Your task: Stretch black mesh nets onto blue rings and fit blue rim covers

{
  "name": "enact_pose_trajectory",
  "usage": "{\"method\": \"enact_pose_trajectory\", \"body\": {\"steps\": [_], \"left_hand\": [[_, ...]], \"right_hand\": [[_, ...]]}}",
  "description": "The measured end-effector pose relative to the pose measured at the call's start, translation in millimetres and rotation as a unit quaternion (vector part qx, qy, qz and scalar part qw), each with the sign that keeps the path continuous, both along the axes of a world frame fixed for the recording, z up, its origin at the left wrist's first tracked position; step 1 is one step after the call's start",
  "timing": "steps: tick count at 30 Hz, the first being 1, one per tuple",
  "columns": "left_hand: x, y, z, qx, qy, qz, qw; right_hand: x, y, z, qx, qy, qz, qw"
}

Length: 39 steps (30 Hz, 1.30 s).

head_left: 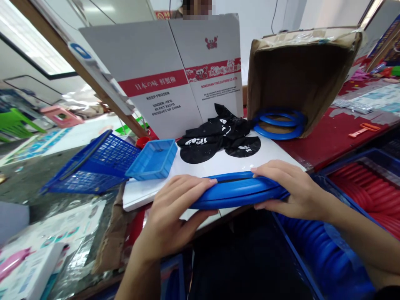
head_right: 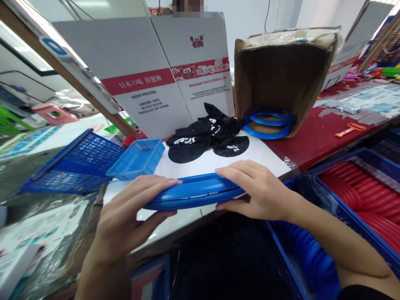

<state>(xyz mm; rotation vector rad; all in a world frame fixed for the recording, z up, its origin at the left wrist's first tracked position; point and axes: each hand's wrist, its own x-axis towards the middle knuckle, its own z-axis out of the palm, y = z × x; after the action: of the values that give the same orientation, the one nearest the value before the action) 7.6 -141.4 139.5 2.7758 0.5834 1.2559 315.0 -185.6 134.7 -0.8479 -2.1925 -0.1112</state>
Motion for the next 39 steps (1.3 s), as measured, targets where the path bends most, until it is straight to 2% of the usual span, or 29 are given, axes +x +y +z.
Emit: {"method": "enact_pose_trajectory", "body": {"steps": [3,5,8,12,15,19,23,27,34,36,39], "left_hand": [[-16.7,14.3,-13.5,-0.032,-0.042,-0.046,0.998],[-23.1,18.6,-19.0,-0.066,-0.049,-0.066,0.994],[-22.0,13.5,-17.4,-0.079,-0.025,-0.05,0.995],[-12.7,0.6,-7.0,-0.032,0.023,-0.02,0.999],[-10.9,-2.8,-4.4,-0.025,0.028,-0.005,0.999],[-11.9,-3.4,-8.6,-0.032,0.028,-0.005,0.999],[-7.6,-5.2,-15.6,-0.038,-0.004,0.013,0.999],[-2.7,-6.3,-19.4,-0.029,-0.03,0.003,0.999],[-5.7,-1.5,-18.4,-0.062,0.0,-0.003,0.998],[-12.1,5.0,-21.7,-0.075,0.007,-0.023,0.997],[-24.5,17.6,-30.9,-0.084,-0.033,-0.024,0.996]], "right_hand": [[10.4,1.3,-2.8,-0.041,0.011,0.023,0.999],[13.1,2.1,-5.0,-0.042,0.007,0.03,0.999],[10.0,3.5,-7.9,-0.023,-0.001,0.032,0.999],[3.3,5.3,-9.1,-0.007,-0.008,0.031,0.999],[0.5,5.3,-7.0,-0.012,-0.015,0.037,0.999],[-5.4,2.9,-5.2,-0.002,-0.03,0.05,0.998],[-13.5,0.4,-10.2,0.045,0.012,0.031,0.998],[-16.5,0.3,-13.6,0.069,0.037,0.022,0.997],[-6.1,7.3,-11.0,0.043,0.013,0.04,0.998],[1.1,9.0,-13.4,0.028,0.018,0.05,0.998],[16.3,11.5,-18.7,0.006,0.035,0.039,0.999]]}}
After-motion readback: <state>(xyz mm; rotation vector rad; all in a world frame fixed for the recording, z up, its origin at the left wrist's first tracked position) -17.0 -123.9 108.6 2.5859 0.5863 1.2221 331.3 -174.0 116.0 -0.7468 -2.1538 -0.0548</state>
